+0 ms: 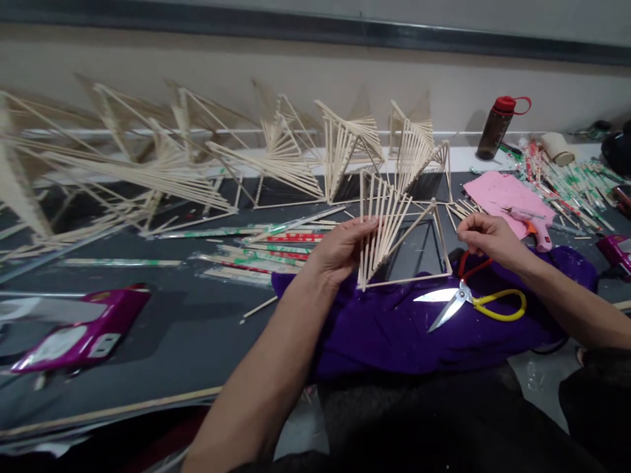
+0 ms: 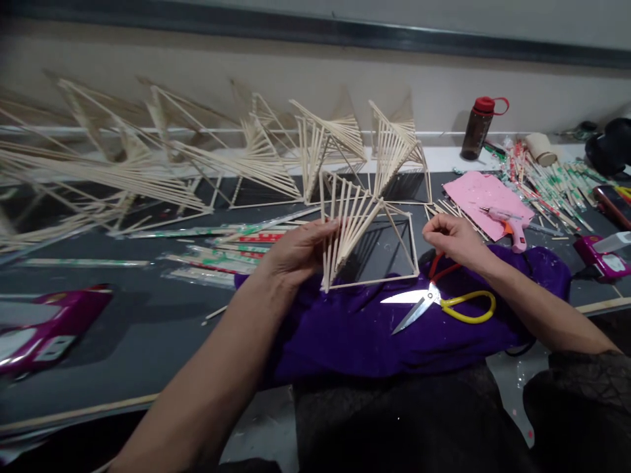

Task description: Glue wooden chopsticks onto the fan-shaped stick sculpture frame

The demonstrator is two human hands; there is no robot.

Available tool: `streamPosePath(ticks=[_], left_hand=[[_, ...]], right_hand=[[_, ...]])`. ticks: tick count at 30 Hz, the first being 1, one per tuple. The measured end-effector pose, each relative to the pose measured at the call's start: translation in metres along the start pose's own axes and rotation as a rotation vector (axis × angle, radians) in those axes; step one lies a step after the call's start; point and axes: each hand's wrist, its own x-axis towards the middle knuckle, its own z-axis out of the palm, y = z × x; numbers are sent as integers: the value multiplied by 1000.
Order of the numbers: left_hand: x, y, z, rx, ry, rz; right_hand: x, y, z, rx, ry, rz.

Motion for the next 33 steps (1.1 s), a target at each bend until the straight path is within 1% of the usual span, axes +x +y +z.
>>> streamPosePath(ticks=[4, 9, 12, 15, 18, 21, 24, 28, 33], left_hand=[[8, -5, -6, 16, -52, -43], [14, -7, -14, 63, -19, -43], [16, -10, -15, 87, -19, -40], [15, -13, -13, 111, -33, -63], [13, -16, -13, 131, -65, -111], [10, -19, -16, 130, -92, -146], [7, -20, -21, 114, -127, -155], [6, -22, -25, 85, -210, -151], [5, -24, -24, 60, -214, -161]], right_hand=[[-1, 1, 2, -21, -41, 30], [6, 0, 1, -50, -84, 27], [23, -1, 2, -80, -99, 32], [46, 1, 7, -125, -68, 34], [70, 5, 16, -203, -42, -27], [84, 6, 28, -305, -21, -111], [90, 6, 36, -346, -3, -165], [91, 6, 42, -303, -21, -166], [90, 6, 44, -293, -67, -159]])
